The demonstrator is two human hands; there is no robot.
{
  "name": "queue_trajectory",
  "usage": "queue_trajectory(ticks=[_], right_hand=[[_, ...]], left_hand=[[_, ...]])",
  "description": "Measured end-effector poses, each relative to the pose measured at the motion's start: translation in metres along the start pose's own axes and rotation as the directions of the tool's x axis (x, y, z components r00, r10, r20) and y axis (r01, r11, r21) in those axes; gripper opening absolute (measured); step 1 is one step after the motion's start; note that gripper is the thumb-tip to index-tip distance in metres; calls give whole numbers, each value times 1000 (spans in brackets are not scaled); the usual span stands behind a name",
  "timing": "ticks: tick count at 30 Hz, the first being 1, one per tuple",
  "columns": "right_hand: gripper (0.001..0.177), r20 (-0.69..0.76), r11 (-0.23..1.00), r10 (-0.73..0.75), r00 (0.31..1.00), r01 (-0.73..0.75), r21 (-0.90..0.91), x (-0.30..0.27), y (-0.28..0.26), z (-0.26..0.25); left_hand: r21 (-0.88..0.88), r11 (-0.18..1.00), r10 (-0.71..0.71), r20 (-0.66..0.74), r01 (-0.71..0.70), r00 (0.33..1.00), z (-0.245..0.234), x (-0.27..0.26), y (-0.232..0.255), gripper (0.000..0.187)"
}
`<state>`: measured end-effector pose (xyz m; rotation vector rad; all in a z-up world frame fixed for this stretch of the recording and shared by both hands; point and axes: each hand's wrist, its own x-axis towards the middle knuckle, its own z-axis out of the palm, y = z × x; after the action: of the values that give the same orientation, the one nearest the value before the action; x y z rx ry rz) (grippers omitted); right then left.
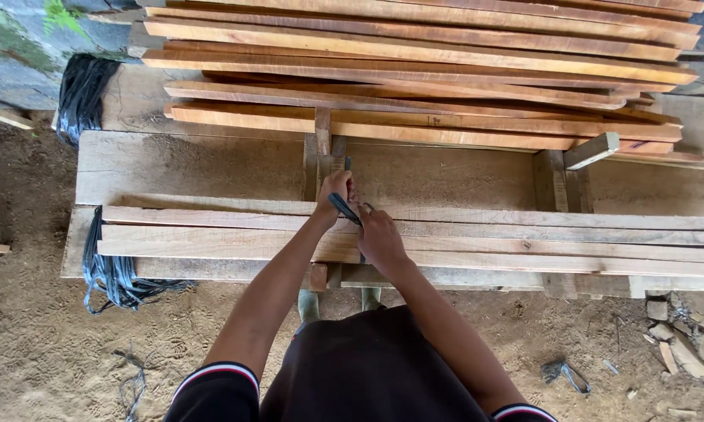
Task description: Bundling a set of long wooden slats together using plastic ties on a workbench.
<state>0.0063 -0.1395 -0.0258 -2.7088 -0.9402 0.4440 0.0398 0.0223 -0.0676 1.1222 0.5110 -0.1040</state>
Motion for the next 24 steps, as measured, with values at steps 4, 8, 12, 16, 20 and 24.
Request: queue_trajectory(ticks=[4,8,12,16,20,24], right_hand=[[48,-6,999,0,1000,0,51,10,16,19],[45,-72,999,-47,996,49,24,4,12,16],[44,-89,995,-46,995,54,89,2,7,10],[47,-123,995,-58,991,67,68,3,11,15],[42,-122,991,-68,990,81,103,2,10,15],[44,-102,984,-81,991,96,148,0,22,28]], left_hand=[[369,918,125,84,-147,989,-17,18,-37,33],[916,118,381,314,-382,870,-16,-14,-46,19],[913,354,241,119,-202,963,-12,-30,-46,45],[860,466,230,106,-205,967,1,-37,-25,47],[888,449,215,5,-103,977,0,-14,-43,48],[861,506,178,-42,-54,983,9,-22,-30,50]])
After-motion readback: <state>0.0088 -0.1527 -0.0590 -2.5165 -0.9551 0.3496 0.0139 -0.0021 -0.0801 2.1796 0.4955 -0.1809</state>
